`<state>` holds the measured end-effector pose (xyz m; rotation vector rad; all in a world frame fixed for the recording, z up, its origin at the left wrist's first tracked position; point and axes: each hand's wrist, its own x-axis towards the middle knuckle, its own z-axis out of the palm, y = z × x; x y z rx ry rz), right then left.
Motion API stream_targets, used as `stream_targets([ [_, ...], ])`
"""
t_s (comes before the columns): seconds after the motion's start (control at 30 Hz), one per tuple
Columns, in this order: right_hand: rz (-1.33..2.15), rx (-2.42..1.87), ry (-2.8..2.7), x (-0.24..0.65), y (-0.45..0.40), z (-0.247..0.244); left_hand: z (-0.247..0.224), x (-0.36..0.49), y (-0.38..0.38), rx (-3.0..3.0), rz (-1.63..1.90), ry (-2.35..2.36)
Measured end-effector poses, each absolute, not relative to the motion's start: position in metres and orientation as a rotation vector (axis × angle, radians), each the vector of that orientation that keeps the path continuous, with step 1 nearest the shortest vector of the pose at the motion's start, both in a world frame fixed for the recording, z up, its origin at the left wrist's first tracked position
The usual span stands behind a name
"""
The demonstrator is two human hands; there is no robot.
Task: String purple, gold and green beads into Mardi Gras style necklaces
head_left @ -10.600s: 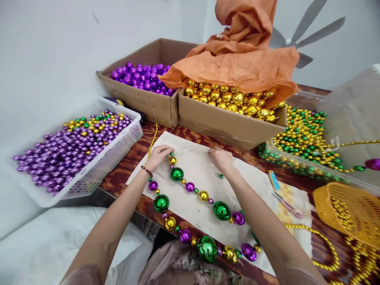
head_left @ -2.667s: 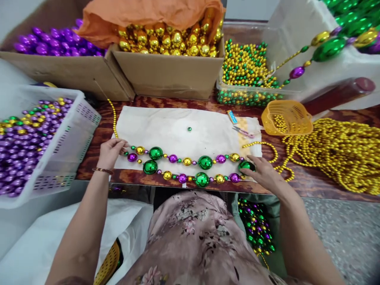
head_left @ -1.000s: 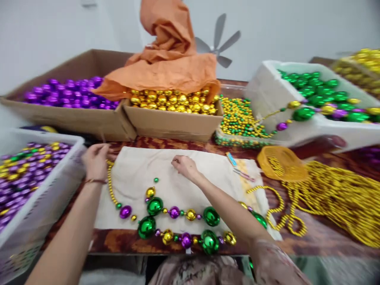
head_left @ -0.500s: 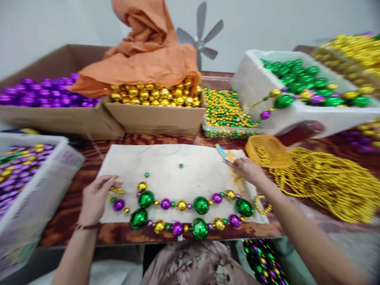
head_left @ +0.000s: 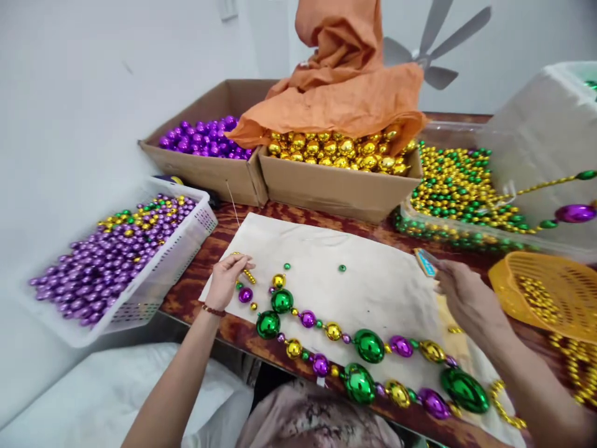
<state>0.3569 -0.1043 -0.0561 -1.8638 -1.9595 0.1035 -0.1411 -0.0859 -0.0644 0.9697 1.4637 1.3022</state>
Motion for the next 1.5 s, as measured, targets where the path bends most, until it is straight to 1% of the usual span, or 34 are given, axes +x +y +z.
stream_targets([
  [0.13, 0.571, -1.439, -2.2, 0.242, -0.054, -0.023, -0.073, -0.144, -0.086, 1.023, 1.264, 1.496],
  [0.2, 0.743, -1.238, -2.306, 0.181, -0.031, -0.015, -0.073, -0.145, -0.087, 1.043, 1.257, 1.517],
  [0.3, 0.984, -1.076, -2.406, 0.104, 0.002, -0.008, -0.069, -0.144, -0.09, 1.094, 1.233, 1.552],
  [0.43, 1.262, -1.13, -2.348, 0.042, 0.036, -0.002, -0.066, -0.144, -0.09, 1.12, 1.216, 1.553],
  [0.57, 1.472, -1.254, -2.272, 0.02, 0.052, 0.005, -0.067, -0.146, -0.089, 1.116, 1.234, 1.546],
  [0.73, 1.554, -1.379, -2.213, 0.015, 0.057, 0.006, -0.067, -0.146, -0.089, 1.105, 1.232, 1.53],
  [0.93, 1.673, -1.364, -2.173, 0.006, 0.06, 0.003, -0.069, -0.148, -0.089, 1.109, 1.232, 1.521],
  [1.1, 1.585, -1.404, -2.131, -0.005, 0.06, -0.002, -0.071, -0.146, -0.087, 1.102, 1.23, 1.535],
  [1.2, 1.474, -1.459, -2.092, 0.006, 0.055, -0.008, -0.073, -0.147, -0.087, 1.074, 1.243, 1.53],
  [1.27, 1.378, -1.515, -2.056, 0.034, 0.046, -0.016, -0.076, -0.151, -0.088, 1.044, 1.259, 1.526],
  [1.33, 1.279, -1.549, -2.012, 0.082, 0.03, -0.028, -0.08, -0.157, -0.09, 1.0, 1.276, 1.521],
  [1.43, 1.067, -1.582, -1.854, 0.184, -0.011, -0.046, -0.085, -0.163, -0.092, 0.912, 1.327, 1.513],
  [1.5, 0.84, -1.791, -1.643, 0.255, -0.049, -0.053, -0.085, -0.162, -0.091, 0.841, 1.375, 1.509],
])
